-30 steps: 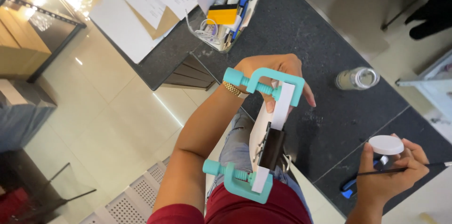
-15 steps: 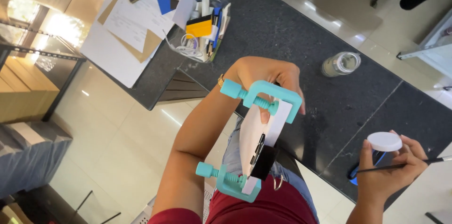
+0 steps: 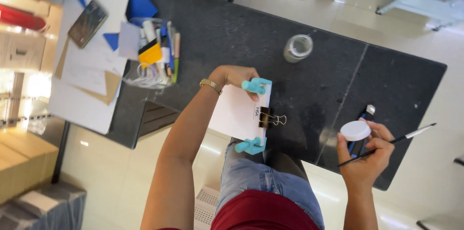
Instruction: Assembling and glue-binding small notepads by aligning paper in a jig, clamping it, and applying adhesive with a brush.
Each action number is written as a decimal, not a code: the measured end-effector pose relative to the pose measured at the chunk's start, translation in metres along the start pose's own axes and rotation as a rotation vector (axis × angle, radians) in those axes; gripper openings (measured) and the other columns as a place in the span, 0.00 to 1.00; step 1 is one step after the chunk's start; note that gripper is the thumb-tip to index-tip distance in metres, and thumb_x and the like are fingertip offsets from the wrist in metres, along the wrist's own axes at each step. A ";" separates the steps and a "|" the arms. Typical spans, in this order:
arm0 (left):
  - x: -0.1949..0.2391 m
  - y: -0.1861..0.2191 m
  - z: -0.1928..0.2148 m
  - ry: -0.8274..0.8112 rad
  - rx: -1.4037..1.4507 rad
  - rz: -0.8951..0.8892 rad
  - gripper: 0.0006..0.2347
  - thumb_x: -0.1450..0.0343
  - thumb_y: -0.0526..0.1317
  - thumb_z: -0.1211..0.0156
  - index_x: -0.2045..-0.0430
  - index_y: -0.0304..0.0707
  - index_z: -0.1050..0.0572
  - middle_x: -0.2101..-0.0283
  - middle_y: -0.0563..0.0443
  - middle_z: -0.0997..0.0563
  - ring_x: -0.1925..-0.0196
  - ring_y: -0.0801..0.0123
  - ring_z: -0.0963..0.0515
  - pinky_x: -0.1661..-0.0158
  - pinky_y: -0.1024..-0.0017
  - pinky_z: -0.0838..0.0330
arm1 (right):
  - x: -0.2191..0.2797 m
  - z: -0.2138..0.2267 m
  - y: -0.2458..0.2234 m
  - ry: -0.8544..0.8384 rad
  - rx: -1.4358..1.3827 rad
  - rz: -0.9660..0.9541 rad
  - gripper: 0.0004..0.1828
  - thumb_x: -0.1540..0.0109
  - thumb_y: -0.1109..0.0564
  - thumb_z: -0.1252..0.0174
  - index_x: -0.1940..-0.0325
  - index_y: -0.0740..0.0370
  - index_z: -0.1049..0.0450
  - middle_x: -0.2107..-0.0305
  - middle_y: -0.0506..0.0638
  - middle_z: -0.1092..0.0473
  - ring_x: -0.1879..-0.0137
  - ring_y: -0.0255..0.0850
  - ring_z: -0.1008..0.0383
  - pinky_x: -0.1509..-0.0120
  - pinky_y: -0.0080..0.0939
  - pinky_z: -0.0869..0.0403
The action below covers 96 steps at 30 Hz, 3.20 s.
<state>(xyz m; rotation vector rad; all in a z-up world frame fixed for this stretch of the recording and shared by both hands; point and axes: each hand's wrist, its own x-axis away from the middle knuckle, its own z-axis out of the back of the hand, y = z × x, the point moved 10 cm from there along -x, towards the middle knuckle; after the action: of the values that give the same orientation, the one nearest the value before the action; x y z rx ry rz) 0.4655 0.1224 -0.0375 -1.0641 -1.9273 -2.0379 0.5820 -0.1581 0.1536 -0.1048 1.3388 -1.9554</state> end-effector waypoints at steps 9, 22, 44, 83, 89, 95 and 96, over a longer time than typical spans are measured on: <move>-0.055 -0.016 0.005 -0.025 -0.372 0.341 0.01 0.36 0.38 0.35 0.75 0.47 0.19 0.74 0.63 0.30 0.71 0.74 0.38 0.70 0.71 0.44 | 0.020 0.012 0.042 0.060 -0.030 -0.132 0.27 0.41 0.67 0.34 0.56 0.62 0.50 0.43 0.69 0.39 0.33 0.66 0.29 0.35 0.56 0.27; -0.020 0.009 0.014 0.512 -0.490 0.335 0.21 0.35 0.41 0.31 0.46 0.44 0.24 0.46 0.47 0.18 0.40 0.49 0.23 0.37 0.46 0.44 | 0.015 0.013 0.064 0.162 0.020 -0.209 0.29 0.45 0.68 0.27 0.65 0.64 0.47 0.47 0.65 0.36 0.38 0.67 0.26 0.35 0.55 0.29; -0.030 0.077 0.075 1.101 -0.132 -0.455 0.32 0.42 0.44 0.16 0.42 0.46 0.25 0.45 0.52 0.18 0.39 0.58 0.21 0.37 0.58 0.30 | -0.025 -0.007 0.020 0.025 -0.079 -0.066 0.26 0.45 0.67 0.30 0.69 0.63 0.46 0.46 0.70 0.31 0.40 0.66 0.25 0.37 0.55 0.27; 0.144 0.227 -0.176 -0.866 0.690 -0.842 0.27 0.31 0.49 0.31 0.43 0.26 0.27 0.48 0.36 0.19 0.48 0.49 0.16 0.48 0.52 0.17 | -0.077 -0.055 -0.235 -0.912 -0.939 0.297 0.16 0.31 0.63 0.46 0.63 0.54 0.48 0.41 0.81 0.35 0.31 0.70 0.37 0.21 0.80 0.43; 0.149 0.227 -0.203 -1.164 0.924 -0.830 0.27 0.31 0.48 0.39 0.42 0.24 0.30 0.51 0.32 0.23 0.52 0.49 0.19 0.45 0.47 0.22 | -0.067 -0.053 -0.246 -1.087 -0.855 0.420 0.15 0.31 0.64 0.48 0.62 0.53 0.48 0.42 0.77 0.34 0.33 0.69 0.36 0.23 0.76 0.40; 0.159 0.239 -0.185 -0.978 0.878 -0.857 0.27 0.28 0.47 0.35 0.40 0.24 0.33 0.52 0.34 0.22 0.59 0.44 0.15 0.49 0.50 0.17 | -0.071 -0.051 -0.240 -0.890 -0.903 0.210 0.19 0.35 0.64 0.42 0.65 0.58 0.48 0.43 0.87 0.37 0.35 0.69 0.33 0.21 0.70 0.42; 0.153 0.234 -0.179 -0.884 0.800 -0.853 0.26 0.27 0.47 0.33 0.42 0.24 0.31 0.52 0.32 0.20 0.56 0.45 0.15 0.50 0.50 0.16 | -0.075 -0.051 -0.233 -0.822 -0.877 0.154 0.19 0.36 0.63 0.41 0.66 0.57 0.47 0.44 0.86 0.35 0.34 0.69 0.32 0.21 0.72 0.41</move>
<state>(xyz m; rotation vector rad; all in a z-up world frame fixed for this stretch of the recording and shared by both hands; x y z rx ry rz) 0.4116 -0.0272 0.2544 -1.0655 -3.6314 -0.6304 0.4886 -0.0329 0.3491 -1.0557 1.4276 -0.8749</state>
